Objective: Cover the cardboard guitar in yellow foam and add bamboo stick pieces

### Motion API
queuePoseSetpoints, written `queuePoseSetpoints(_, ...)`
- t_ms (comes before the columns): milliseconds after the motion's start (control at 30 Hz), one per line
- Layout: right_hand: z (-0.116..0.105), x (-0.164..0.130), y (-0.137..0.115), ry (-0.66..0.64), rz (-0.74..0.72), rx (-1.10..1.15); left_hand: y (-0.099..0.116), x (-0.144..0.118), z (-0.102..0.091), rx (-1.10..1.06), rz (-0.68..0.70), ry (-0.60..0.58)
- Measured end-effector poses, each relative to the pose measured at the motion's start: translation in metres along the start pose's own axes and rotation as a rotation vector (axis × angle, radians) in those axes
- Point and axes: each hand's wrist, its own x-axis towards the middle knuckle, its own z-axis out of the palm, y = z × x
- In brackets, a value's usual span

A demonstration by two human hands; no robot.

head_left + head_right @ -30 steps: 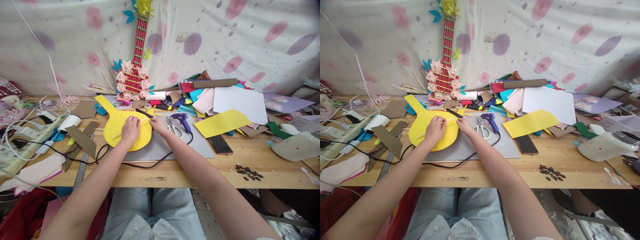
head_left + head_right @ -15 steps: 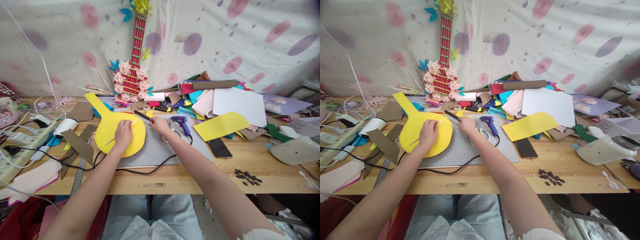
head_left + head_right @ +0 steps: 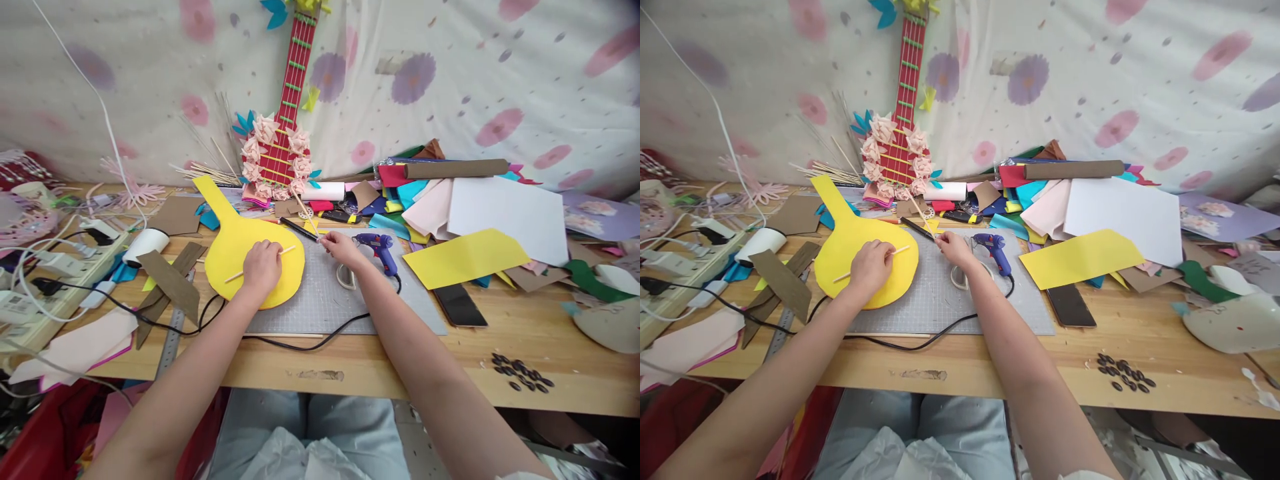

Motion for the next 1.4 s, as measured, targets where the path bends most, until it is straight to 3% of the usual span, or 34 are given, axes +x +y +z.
queuePoseSetpoints(133,0.015,-0.005,-0.002,0.022,-0.145,0.152,-0.003,0.002,-0.006,-0.047,-0.022,-0.049)
queuePoseSetpoints(267,0.014,0.005,-0.022,0.051,-0.328,-0.02,-0.014,0.002,-0.018,-0.113,-0.036,-0.047)
queuePoseSetpoints(500,0.011,0.027,-0.07,-0.079,-0.644,-0.398,-0.04,-0.006,-0.031,-0.03,0.033,0.195)
queuePoseSetpoints(667,0.021,0.028,-0.076,-0.132,-0.71,-0.42,-0.048,-0.011,-0.015,0.06,0.159,-0.026)
queuePoseSetpoints(800,0.025,0.029,-0.064,0.029,-0.56,-0.201,-0.05,-0.011,-0.005,0.084,0.109,-0.151)
queuePoseSetpoints(900,0.031,0.021,-0.053,0.169,-0.169,0.111,-0.052,-0.006,-0.005,0.089,0.033,-0.163)
queuePoseSetpoints(967,0.036,0.01,-0.049,0.079,0.099,0.374,-0.053,-0.002,-0.005,0.092,-0.017,-0.178)
queuePoseSetpoints(1033,0.042,-0.003,-0.05,-0.142,0.229,0.656,-0.052,0.001,-0.005,0.101,-0.058,-0.196)
queuePoseSetpoints(1067,0.044,-0.009,-0.052,-0.235,0.249,0.763,-0.051,0.003,-0.004,0.109,-0.077,-0.202)
queuePoseSetpoints(1133,0.049,-0.016,-0.058,-0.278,0.262,0.861,-0.047,0.005,-0.002,0.126,-0.112,-0.202)
queuePoseSetpoints(1267,0.049,-0.011,-0.066,-0.136,0.266,0.818,-0.032,0.013,-0.001,0.136,-0.175,-0.2)
queuePoseSetpoints(1400,0.029,0.006,-0.062,-0.092,0.236,0.84,-0.011,0.033,-0.007,0.122,-0.192,-0.19)
